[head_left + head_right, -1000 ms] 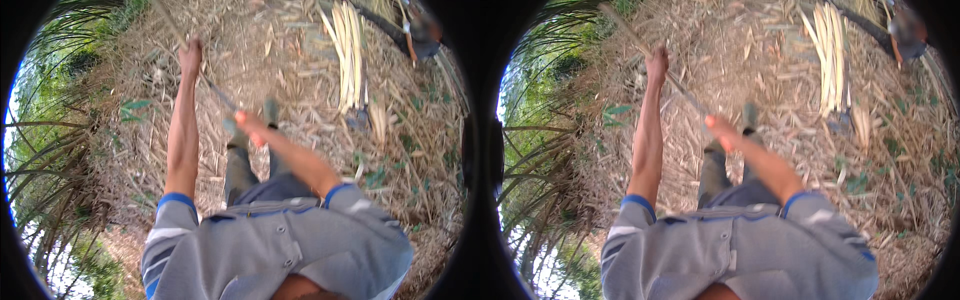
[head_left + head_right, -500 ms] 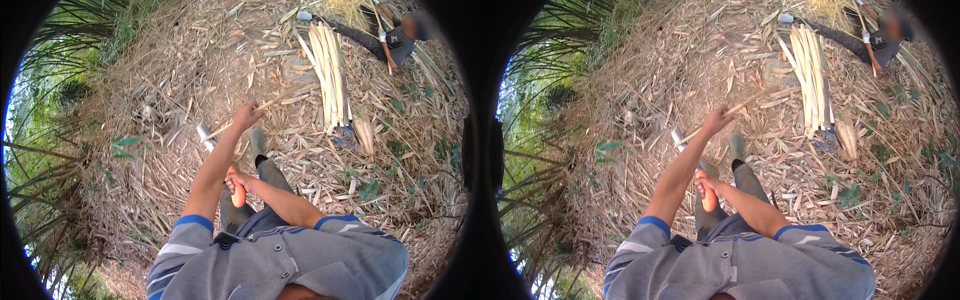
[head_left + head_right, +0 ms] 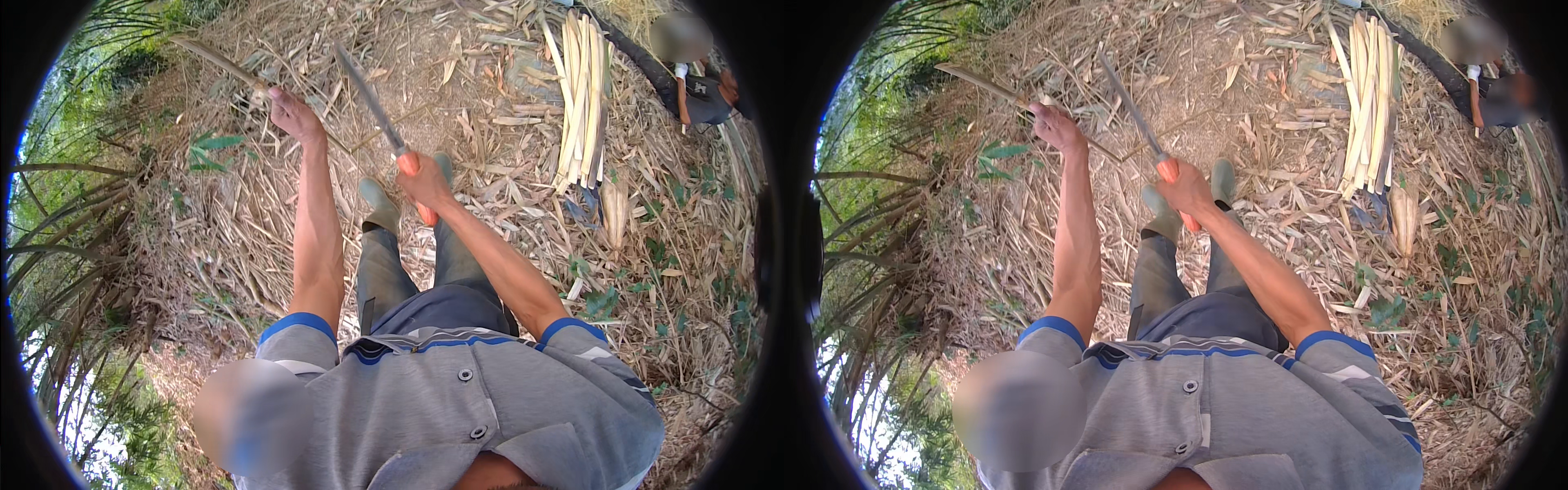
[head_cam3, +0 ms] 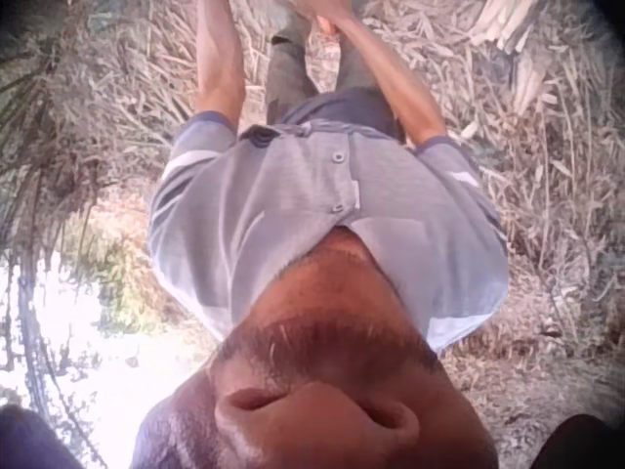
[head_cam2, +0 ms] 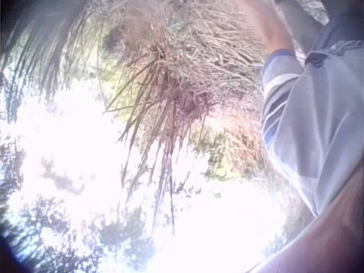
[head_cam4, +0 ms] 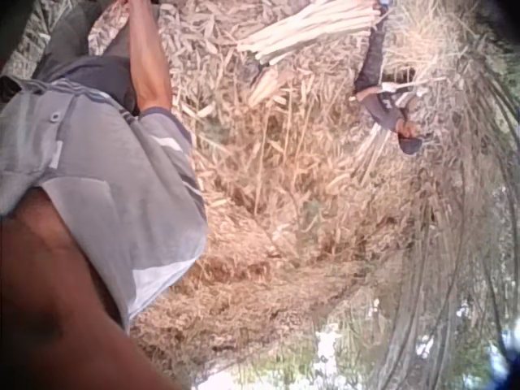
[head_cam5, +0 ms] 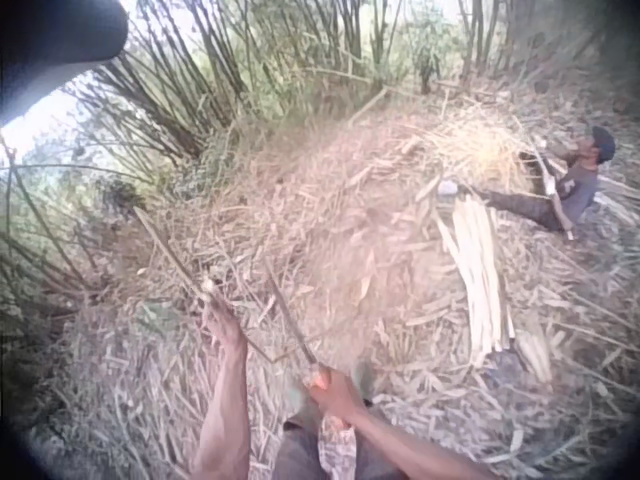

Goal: The person walks through a bamboo grove and uses a machete to cut and strip bamboo stalks. They then sit on the ground to continue splitting and processing the bamboo into smaller pieces.

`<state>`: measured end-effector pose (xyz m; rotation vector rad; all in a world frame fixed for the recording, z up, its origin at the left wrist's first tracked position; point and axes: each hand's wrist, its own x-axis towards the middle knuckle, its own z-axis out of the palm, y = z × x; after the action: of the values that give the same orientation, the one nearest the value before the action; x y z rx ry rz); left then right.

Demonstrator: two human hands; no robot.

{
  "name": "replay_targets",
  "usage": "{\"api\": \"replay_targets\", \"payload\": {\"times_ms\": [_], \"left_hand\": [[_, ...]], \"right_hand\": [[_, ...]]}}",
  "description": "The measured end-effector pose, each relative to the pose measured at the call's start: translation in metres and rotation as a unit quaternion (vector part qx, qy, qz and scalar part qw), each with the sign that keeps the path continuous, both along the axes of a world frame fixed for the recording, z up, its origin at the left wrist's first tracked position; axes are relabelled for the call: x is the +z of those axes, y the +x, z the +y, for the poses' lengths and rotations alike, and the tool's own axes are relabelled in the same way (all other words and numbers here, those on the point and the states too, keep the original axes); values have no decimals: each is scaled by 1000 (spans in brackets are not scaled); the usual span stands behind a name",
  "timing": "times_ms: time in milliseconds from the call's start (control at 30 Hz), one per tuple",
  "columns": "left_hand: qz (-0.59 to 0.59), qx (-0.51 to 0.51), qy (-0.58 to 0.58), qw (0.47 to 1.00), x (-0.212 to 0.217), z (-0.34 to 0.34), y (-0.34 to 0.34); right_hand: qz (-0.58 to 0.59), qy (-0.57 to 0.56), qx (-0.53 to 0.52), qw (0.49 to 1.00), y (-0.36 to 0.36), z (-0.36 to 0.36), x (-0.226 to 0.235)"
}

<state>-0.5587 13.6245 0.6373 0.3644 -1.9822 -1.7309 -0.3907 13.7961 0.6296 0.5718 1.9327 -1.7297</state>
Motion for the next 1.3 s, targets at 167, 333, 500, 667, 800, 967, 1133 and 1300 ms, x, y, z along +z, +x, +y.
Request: {"api": "replay_targets", "payload": {"times_ms": [167,333,500,667,800,967,1133,1300], "left_hand": [[-18,24,-8,1000,-9,-9,13],[-125,1,-186,975,11,-2,13],[-82,20,-47,995,2,-40,18],[-102,36,-60,992,4,-33,18],[-7,-38,-131,991,30,-29,-22],[-129,50,32,990,39,-41,-20],[-172,66,67,981,25,-41,-11],[-138,32,29,989,17,-27,-12]], "right_hand": [[95,-14,-148,984,-15,-23,31],[-81,6,59,995,96,-66,-60],[-97,-30,-8,995,42,-53,-39],[138,-45,-167,975,-39,-39,49],[53,111,63,990,49,-65,-58],[-124,-28,43,991,26,-46,-72],[12,-90,-90,992,-47,-35,37],[215,135,-134,958,-30,-43,36]]}}
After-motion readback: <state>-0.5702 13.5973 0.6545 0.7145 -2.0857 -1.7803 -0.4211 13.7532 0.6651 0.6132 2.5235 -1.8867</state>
